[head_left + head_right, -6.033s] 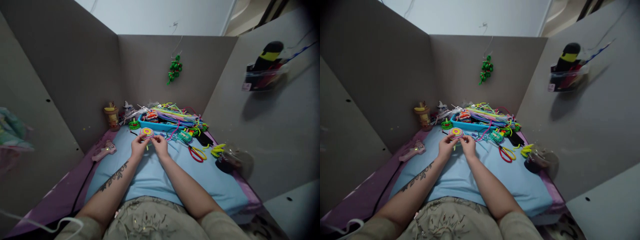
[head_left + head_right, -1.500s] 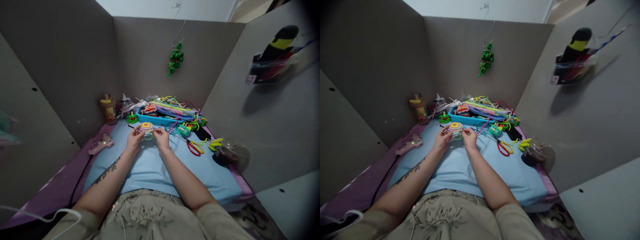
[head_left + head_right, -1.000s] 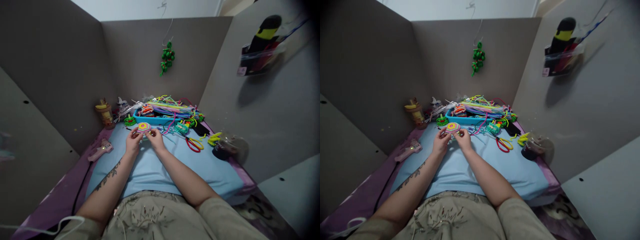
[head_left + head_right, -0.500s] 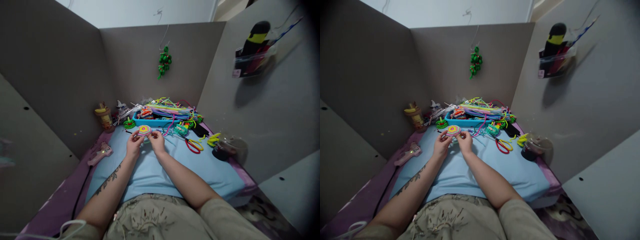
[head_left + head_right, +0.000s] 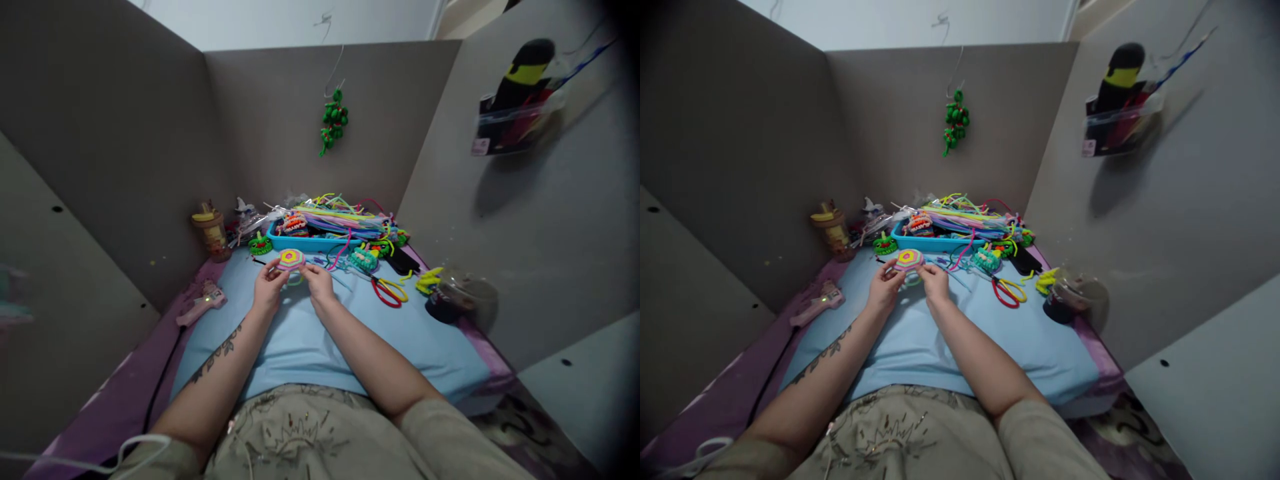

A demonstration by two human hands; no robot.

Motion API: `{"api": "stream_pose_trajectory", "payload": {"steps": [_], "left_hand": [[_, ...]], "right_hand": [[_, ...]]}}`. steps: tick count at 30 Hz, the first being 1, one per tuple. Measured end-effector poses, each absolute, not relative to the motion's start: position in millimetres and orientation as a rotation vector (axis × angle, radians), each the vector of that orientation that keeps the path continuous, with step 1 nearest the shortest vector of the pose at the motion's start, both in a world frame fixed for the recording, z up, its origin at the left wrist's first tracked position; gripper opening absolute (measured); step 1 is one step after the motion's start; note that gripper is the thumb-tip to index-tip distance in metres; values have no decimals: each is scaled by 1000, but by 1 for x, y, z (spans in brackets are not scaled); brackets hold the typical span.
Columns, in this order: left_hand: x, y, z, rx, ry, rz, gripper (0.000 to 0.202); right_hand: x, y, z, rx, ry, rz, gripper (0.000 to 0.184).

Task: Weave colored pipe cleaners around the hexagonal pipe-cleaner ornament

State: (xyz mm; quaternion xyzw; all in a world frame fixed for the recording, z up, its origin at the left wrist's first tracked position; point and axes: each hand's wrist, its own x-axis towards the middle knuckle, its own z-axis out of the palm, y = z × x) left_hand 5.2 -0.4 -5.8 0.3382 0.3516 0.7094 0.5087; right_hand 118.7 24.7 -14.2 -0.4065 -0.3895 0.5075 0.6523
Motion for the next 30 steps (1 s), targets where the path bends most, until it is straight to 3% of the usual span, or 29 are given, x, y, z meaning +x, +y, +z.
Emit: {"api": "stream_pose_trajectory", "payload": {"steps": [12,22,30], "left_hand": [[5,-2,-3,792,820,1618,61],[1,0,-6,787,857,1602,62],[5,-5,2,717,815,1603,60]], "right_hand": [[129,31,-13,-961,-892,1193,28],[132,25,-4,-937,-957,1490,22],[128,28,-5,-901,-940,1520,23]]}}
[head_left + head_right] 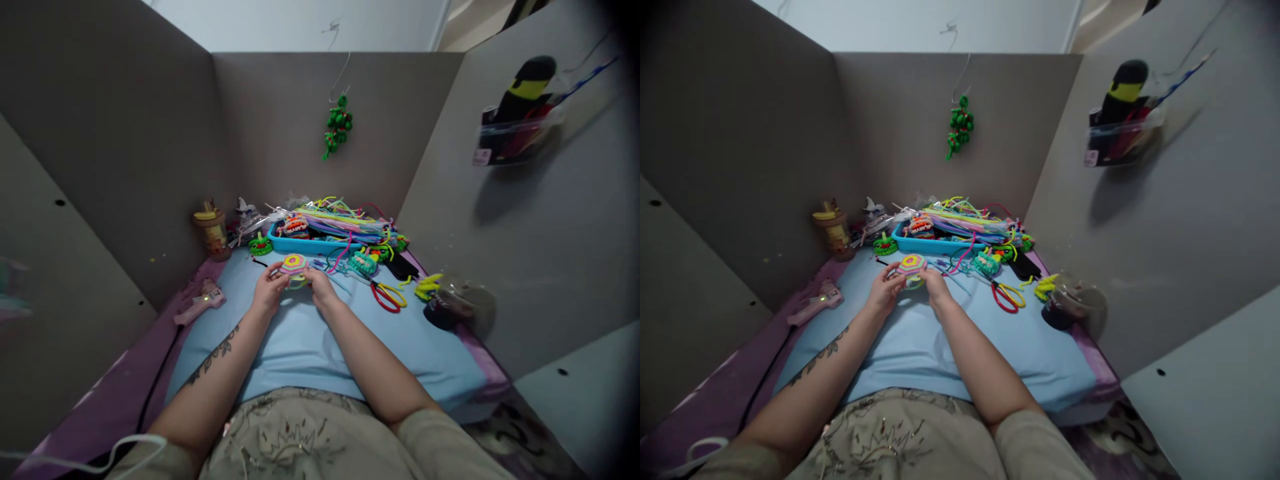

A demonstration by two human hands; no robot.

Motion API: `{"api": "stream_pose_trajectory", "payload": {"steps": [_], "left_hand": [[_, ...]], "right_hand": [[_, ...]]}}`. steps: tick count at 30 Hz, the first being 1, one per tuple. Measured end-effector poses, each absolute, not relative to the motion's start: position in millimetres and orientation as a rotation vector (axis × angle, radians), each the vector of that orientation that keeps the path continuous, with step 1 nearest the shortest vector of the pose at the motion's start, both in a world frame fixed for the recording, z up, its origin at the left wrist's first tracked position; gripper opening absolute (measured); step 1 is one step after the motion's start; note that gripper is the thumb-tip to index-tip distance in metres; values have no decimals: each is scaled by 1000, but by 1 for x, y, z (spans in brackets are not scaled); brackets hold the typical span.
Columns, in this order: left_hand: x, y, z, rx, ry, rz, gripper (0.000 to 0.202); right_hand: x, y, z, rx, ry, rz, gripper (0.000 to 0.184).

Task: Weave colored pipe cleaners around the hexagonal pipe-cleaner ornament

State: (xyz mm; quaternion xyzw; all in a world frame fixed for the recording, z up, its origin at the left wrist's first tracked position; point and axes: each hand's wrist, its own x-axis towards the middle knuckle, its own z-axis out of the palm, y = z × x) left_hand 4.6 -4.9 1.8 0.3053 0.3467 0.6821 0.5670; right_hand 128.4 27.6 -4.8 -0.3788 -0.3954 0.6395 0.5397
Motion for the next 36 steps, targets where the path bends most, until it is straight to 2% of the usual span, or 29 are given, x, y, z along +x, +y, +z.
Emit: {"api": "stream_pose_trajectory", "payload": {"steps": [8,12,14,18,21,24,29,36], "left_hand": [[0,-1,-3,638,799,1614,55],[-4,0,-4,569,837,1697,51],[-5,0,-4,555,848,1709,50],[-4,-2,-4,593,817,1670,53],[-3,-2,-5,627,807,1653,53],[-2,0,-6,640,800,1646,52],[-3,1,-5,623,769,1639,53],[-3,-2,-1,619,735,1633,52]], "right_hand": [[132,25,-3,-1032,-1074,1359,31],[138,17,1,-990,-1384,690,14],[139,10,4,-961,-1595,349,17],[135,2,6,-1001,-1872,54,18],[133,7,4,-995,-1805,131,13],[135,18,0,-930,-1572,474,10],[137,31,-7,-892,-1281,954,26],[127,24,-5,-932,-1314,914,27]]}}
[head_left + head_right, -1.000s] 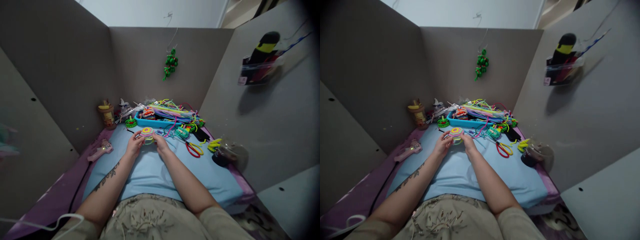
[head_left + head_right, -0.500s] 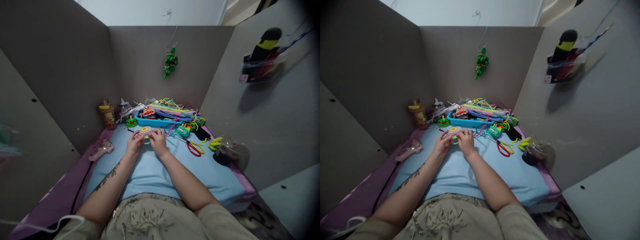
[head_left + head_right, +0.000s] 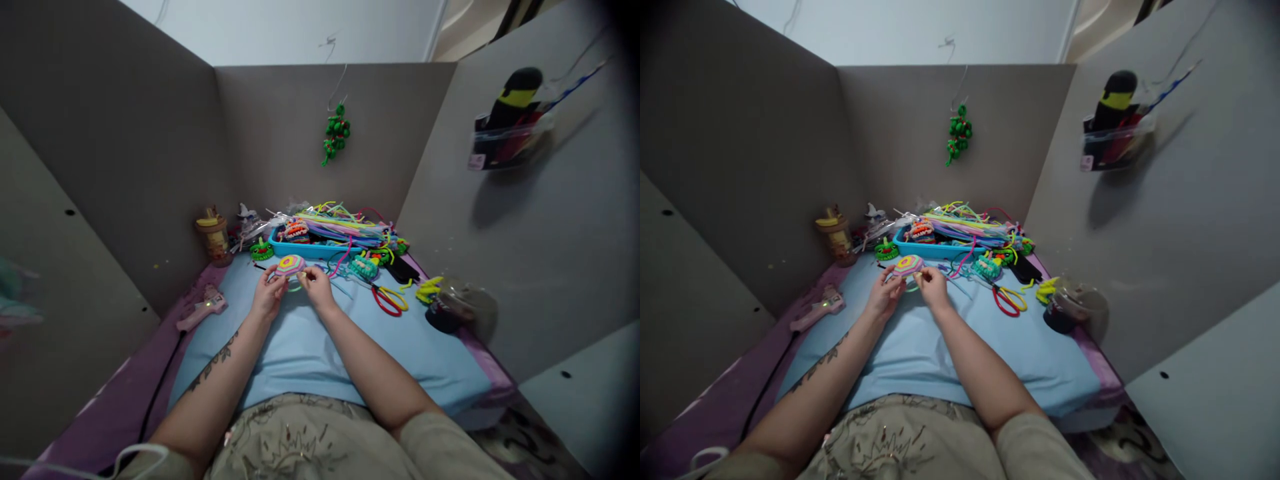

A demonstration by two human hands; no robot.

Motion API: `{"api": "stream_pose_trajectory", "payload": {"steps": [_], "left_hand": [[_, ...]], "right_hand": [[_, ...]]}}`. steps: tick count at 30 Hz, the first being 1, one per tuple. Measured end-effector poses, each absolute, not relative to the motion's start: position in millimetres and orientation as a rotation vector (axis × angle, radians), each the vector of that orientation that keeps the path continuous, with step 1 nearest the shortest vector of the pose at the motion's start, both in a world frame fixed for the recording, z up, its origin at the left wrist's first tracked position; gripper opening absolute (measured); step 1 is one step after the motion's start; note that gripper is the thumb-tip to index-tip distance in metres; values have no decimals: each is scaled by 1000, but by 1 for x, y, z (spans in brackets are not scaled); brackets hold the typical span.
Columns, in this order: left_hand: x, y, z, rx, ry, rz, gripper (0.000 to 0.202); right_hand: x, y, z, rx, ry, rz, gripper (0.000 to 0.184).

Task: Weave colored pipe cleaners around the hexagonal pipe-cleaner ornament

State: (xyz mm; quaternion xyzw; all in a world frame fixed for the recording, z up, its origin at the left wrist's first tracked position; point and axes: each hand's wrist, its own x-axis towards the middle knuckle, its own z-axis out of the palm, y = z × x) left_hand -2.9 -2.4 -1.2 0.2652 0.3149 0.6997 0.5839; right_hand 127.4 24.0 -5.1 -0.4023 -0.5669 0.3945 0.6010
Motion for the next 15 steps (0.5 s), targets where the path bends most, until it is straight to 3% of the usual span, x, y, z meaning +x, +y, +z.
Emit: {"api": "stream_pose_trajectory", "payload": {"steps": [7,15], "left_hand": [[0,-1,-1,665,732,1613,55],[2,-2,-1,732,717,1596,56]], "right_hand": [[131,20,2,-896,-996,1401,29],[129,23,2,-964,-738,1493,20]]}}
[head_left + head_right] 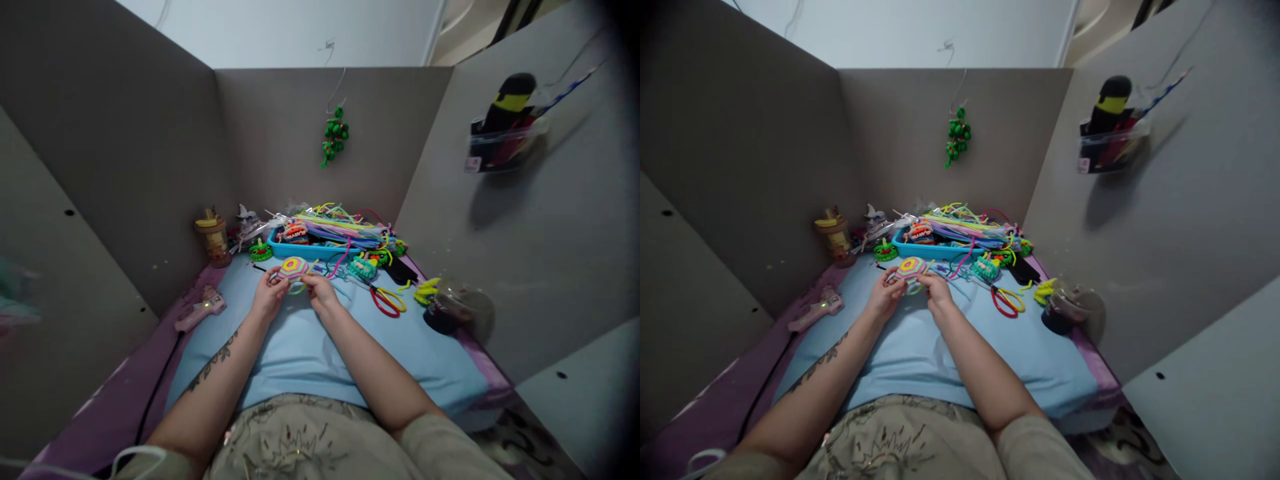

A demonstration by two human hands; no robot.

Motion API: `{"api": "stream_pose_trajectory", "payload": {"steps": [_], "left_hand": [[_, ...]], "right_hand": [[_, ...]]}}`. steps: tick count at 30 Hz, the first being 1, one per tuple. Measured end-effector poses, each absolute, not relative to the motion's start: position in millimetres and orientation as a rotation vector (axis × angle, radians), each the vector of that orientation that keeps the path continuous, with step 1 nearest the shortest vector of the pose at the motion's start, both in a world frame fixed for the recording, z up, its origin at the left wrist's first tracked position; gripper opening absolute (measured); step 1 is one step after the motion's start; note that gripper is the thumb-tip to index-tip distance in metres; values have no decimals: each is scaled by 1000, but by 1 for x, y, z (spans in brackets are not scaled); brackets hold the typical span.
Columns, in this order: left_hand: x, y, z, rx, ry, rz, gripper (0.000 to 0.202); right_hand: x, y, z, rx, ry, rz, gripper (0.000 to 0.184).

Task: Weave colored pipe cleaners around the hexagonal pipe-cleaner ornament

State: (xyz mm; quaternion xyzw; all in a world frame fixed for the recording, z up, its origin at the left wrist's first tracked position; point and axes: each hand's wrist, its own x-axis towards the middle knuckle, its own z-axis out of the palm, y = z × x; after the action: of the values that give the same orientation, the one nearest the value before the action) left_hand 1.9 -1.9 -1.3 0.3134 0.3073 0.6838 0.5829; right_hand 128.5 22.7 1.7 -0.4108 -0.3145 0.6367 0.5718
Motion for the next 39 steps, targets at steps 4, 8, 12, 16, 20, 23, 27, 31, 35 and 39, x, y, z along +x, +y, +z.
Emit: {"api": "stream_pose_trajectory", "payload": {"steps": [4,8,12,16,20,23,27,31,35,39], "left_hand": [[1,-3,0,750,741,1605,56],[1,-4,1,749,744,1590,58],[1,-2,-1,736,721,1573,56],[-5,1,-2,614,738,1612,50],[-12,3,0,414,714,1657,39],[-13,3,1,364,672,1642,36],[-12,3,0,364,657,1598,35],[-12,5,-1,401,697,1604,38],[-9,5,-3,531,750,1613,47],[-6,3,-8,651,955,1687,51]], "right_hand": [[129,21,2,-973,-776,1455,26],[129,22,2,-964,-843,1432,28],[129,21,2,-939,-851,1439,28],[132,21,2,-920,-881,1389,26],[133,22,0,-974,-822,1393,31],[131,20,-1,-940,-869,1635,32],[127,15,-1,-860,-967,1760,29],[127,17,-2,-889,-1009,1570,29],[126,24,-4,-874,-951,1429,34],[125,28,-6,-823,-976,1321,30]]}}
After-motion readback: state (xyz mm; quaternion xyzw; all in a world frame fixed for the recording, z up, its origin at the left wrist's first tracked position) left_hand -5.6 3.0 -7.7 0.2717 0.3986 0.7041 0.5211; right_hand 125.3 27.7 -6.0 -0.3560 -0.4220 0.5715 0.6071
